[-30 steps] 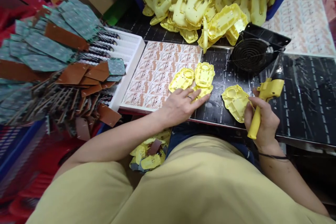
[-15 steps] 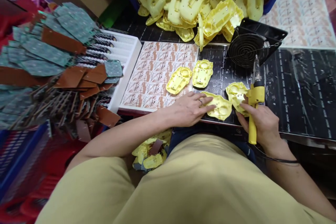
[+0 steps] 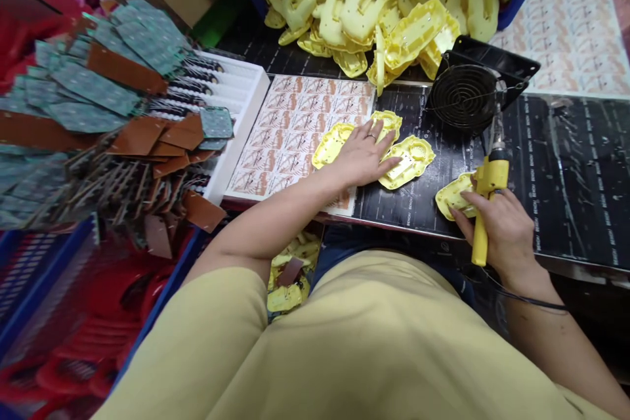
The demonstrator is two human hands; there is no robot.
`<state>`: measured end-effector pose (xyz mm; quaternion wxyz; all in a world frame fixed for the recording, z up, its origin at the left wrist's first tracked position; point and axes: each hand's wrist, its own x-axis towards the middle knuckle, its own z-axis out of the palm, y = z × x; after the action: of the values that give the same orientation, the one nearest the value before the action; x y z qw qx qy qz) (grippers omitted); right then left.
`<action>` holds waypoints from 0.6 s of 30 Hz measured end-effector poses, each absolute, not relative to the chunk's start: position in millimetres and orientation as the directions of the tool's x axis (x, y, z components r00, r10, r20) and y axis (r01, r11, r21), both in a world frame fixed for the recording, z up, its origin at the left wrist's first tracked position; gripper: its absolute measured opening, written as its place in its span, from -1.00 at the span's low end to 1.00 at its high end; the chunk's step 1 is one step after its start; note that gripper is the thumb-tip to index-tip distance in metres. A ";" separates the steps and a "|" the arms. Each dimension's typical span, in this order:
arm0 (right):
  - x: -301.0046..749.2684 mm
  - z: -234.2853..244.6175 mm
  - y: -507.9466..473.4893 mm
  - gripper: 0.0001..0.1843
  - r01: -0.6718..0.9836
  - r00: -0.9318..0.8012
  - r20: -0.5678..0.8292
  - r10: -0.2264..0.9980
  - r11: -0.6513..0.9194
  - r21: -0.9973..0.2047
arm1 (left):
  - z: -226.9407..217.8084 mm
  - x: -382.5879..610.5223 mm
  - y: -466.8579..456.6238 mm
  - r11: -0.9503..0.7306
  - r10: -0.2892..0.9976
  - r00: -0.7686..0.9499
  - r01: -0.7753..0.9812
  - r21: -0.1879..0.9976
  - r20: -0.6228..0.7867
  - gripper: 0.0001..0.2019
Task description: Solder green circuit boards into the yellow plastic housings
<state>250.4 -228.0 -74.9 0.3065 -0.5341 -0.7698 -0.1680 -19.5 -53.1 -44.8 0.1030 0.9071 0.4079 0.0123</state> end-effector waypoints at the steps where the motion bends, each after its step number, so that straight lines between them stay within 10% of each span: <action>1: 247.4 -76.7 -229.7 -0.78 0.918 -0.245 0.658 0.712 0.388 -0.078 | -45.6 -20.7 -51.3 -0.661 0.720 0.687 0.721 0.208 -0.098 -0.25; 9: 211.6 -67.3 -223.4 -0.71 0.815 -0.405 0.674 0.618 0.578 -0.040 | -26.7 -32.2 -67.4 -0.736 0.627 0.759 0.651 0.185 -0.176 -0.35; 18: 233.8 -64.3 -225.4 -0.61 0.806 -0.396 0.673 0.625 0.588 -0.071 | -10.7 -90.3 -38.5 -0.446 0.849 0.431 0.895 0.023 -0.306 -0.40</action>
<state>233.8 -225.4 -64.3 0.3375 -0.4336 -0.8247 -0.1342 -90.3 -38.5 -10.7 0.0912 0.8410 0.5184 -0.1255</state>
